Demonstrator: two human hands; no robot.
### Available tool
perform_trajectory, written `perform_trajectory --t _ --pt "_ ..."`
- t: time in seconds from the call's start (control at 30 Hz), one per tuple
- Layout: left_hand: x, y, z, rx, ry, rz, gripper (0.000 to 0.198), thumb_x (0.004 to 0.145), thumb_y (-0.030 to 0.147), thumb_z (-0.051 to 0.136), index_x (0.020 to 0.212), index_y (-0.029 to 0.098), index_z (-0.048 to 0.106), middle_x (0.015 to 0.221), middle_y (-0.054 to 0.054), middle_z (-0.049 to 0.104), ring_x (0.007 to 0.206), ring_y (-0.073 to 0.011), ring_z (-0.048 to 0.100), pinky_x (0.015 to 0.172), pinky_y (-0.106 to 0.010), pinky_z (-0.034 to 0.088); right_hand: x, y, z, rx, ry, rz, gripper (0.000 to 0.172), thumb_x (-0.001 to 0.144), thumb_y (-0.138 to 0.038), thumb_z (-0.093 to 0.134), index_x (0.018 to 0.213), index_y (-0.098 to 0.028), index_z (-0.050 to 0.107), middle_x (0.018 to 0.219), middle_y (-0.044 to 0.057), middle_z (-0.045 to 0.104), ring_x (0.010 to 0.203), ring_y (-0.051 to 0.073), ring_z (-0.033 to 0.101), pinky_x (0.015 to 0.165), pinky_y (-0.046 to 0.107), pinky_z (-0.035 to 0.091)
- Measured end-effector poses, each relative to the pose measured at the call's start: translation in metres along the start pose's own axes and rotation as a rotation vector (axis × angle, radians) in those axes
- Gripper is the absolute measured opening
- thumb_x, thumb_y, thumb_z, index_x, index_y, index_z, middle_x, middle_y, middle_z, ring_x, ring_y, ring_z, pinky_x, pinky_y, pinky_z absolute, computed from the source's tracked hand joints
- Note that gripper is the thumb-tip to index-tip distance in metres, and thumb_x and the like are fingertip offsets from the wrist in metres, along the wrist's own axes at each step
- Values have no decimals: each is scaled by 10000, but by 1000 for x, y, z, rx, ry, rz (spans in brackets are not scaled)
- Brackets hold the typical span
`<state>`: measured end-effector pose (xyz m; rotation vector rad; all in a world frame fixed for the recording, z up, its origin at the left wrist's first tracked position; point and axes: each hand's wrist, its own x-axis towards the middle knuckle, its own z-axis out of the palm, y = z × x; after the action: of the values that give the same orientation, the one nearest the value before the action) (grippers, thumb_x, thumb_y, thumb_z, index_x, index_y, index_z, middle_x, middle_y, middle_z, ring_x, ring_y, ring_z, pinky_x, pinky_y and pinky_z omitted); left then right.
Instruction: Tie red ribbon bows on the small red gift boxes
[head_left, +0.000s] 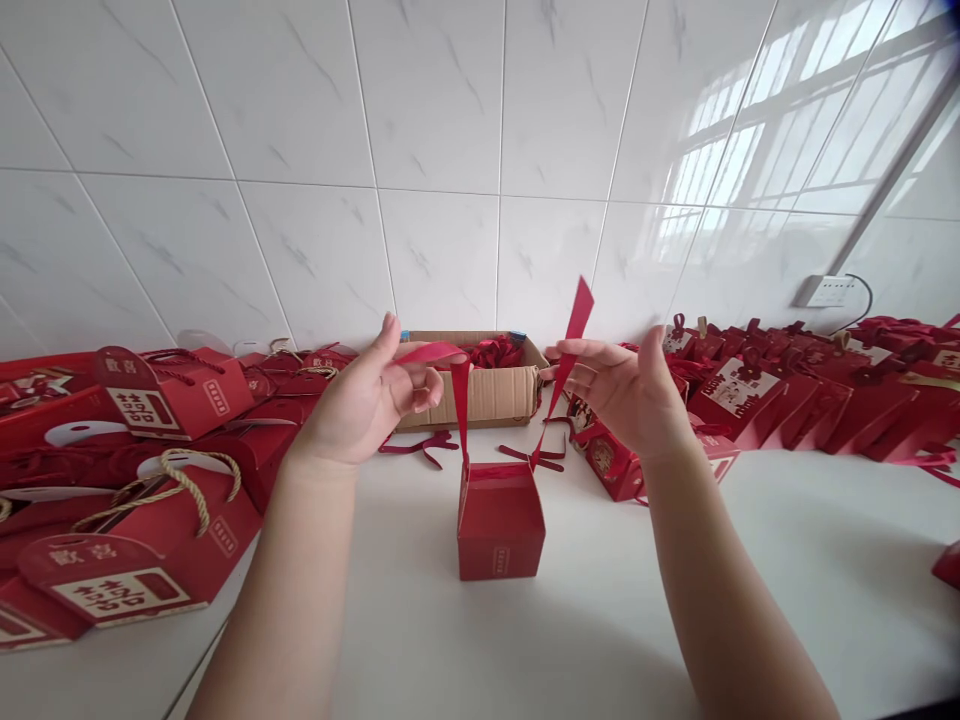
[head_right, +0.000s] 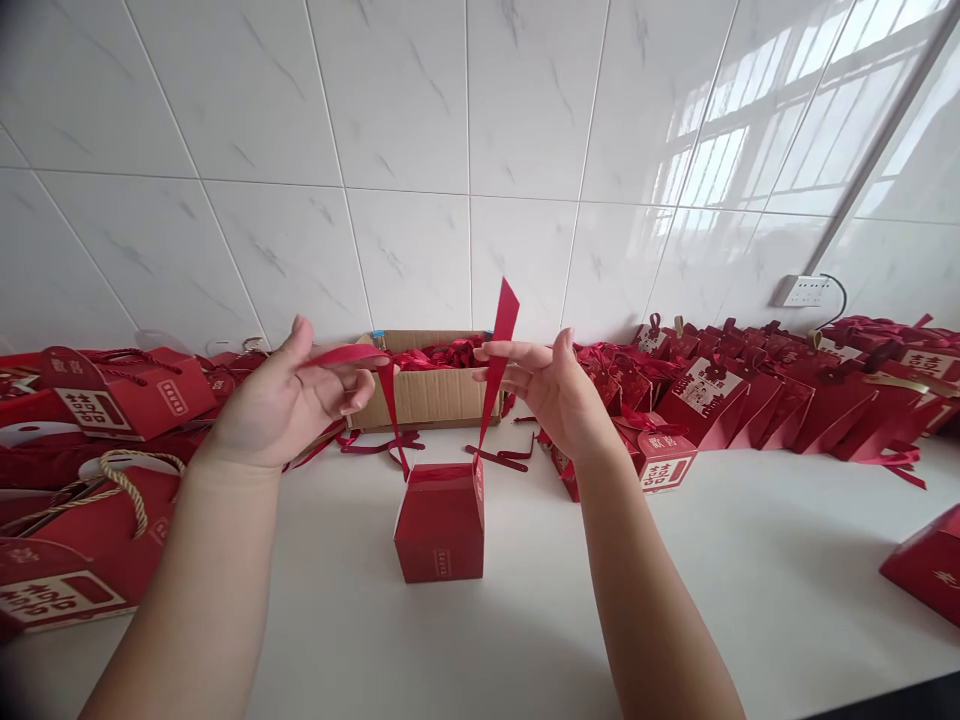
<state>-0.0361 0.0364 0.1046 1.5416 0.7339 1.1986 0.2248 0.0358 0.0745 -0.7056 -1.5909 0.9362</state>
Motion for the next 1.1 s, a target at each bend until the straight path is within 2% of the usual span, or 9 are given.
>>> perform_trajectory --t 0.07,0.17,0.23,0.33,0.47,0.57,0.7,0.87,1.1 --pt "2 0 5 -40 -12 49 610 877 598 310 891 143 715 802 -93 665 584 -120 493 537 -261 388 0 0 3 56 -2 -66 584 874 -634 283 1072 -236 662 1162 71 639 1071 240 599 892 378 479" --pt "3 -4 13 -53 44 162 598 866 597 336 871 146 728 887 -118 685 657 -148 551 534 -262 408 -1 3 8 30 67 -159 281 831 -419 579 1051 -273 676 1129 31 667 1022 212 625 882 371 499" --pt "4 -7 20 6 149 252 436 821 533 504 844 161 731 897 -104 698 729 -167 594 568 -260 441 -1 6 11 3 102 -201 226 806 -301 638 1025 -280 688 1097 15 684 991 196 641 874 369 513" --pt "2 -11 31 146 319 387 185 692 321 727 823 190 732 867 -51 718 816 -169 632 715 -267 498 -1 6 15 -8 123 -241 197 816 -232 625 992 -279 702 1040 3 706 926 178 669 846 359 538" --pt "0 -12 37 204 408 450 156 664 237 749 811 188 731 828 -32 724 802 -162 655 790 -290 524 -3 3 17 -30 147 -257 194 818 -201 620 969 -280 713 1000 -2 720 905 164 677 843 340 549" --pt "-1 -11 36 140 380 439 159 660 214 753 814 186 728 829 -26 719 782 -138 646 775 -259 519 -4 -1 17 -69 180 -247 179 811 -196 628 944 -270 722 977 1 726 932 166 669 840 330 551" --pt "-4 -7 33 38 278 364 204 624 178 779 814 182 707 822 -11 696 732 -99 616 704 -204 500 -6 -2 16 -93 215 -245 164 806 -205 636 927 -268 726 972 3 727 937 170 666 810 323 559" --pt "-9 -4 37 62 216 286 248 605 142 786 812 176 655 744 13 649 685 -92 597 604 -180 482 -6 -3 17 -91 199 -238 161 808 -212 634 926 -270 727 966 4 729 934 173 667 816 332 555" --pt "-9 -4 39 48 184 343 109 751 156 670 860 159 682 873 -39 699 843 -146 654 777 -246 523 -7 -4 16 -86 198 -247 162 813 -207 627 933 -261 721 971 6 727 964 175 661 866 347 545"
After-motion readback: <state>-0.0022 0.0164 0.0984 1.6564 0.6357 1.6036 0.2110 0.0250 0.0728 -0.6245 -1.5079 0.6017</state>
